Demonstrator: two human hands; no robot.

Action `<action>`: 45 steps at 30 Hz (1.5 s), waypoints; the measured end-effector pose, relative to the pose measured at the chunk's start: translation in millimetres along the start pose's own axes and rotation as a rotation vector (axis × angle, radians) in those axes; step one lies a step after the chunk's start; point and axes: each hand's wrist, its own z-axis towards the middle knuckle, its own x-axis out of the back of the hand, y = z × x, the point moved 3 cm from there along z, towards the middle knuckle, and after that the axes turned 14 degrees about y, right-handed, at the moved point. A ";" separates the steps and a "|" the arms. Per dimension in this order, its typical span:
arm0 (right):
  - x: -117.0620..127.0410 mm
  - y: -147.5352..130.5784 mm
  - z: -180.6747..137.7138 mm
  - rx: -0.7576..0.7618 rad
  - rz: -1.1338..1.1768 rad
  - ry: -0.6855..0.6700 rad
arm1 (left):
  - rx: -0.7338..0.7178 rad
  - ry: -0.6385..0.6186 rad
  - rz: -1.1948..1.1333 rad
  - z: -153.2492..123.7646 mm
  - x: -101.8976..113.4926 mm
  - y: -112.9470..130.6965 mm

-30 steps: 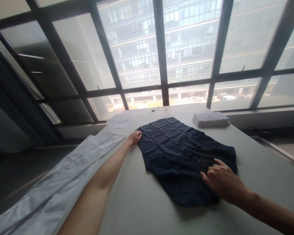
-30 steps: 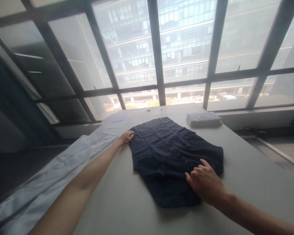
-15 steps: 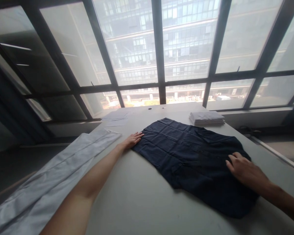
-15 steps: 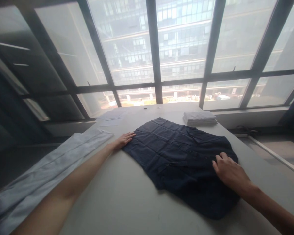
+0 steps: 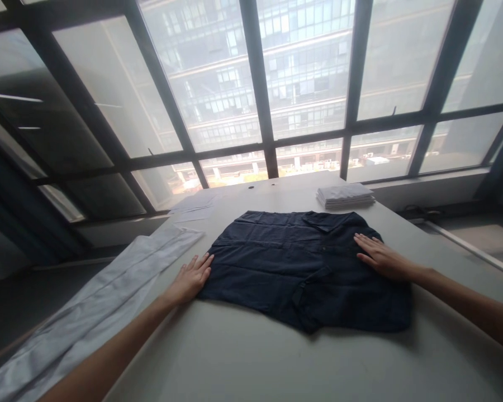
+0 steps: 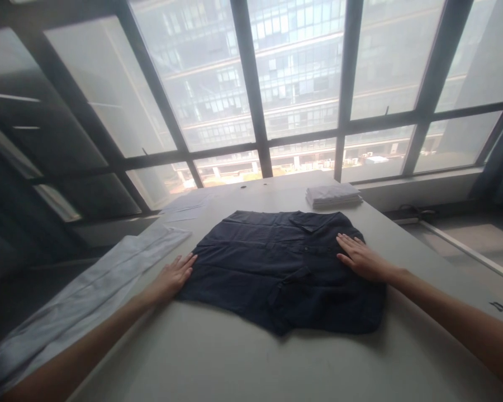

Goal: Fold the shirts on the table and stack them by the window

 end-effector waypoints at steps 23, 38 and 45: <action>-27.9 0.6 37.5 -0.120 -0.166 0.065 | 0.038 0.014 -0.252 96.4 -17.5 48.1; -23.2 -4.8 45.0 -0.083 -0.129 0.010 | 0.180 0.028 -0.148 64.3 -14.7 30.4; -7.6 1.8 54.4 -0.150 -0.021 0.135 | 0.192 0.027 -0.161 68.4 -5.0 27.8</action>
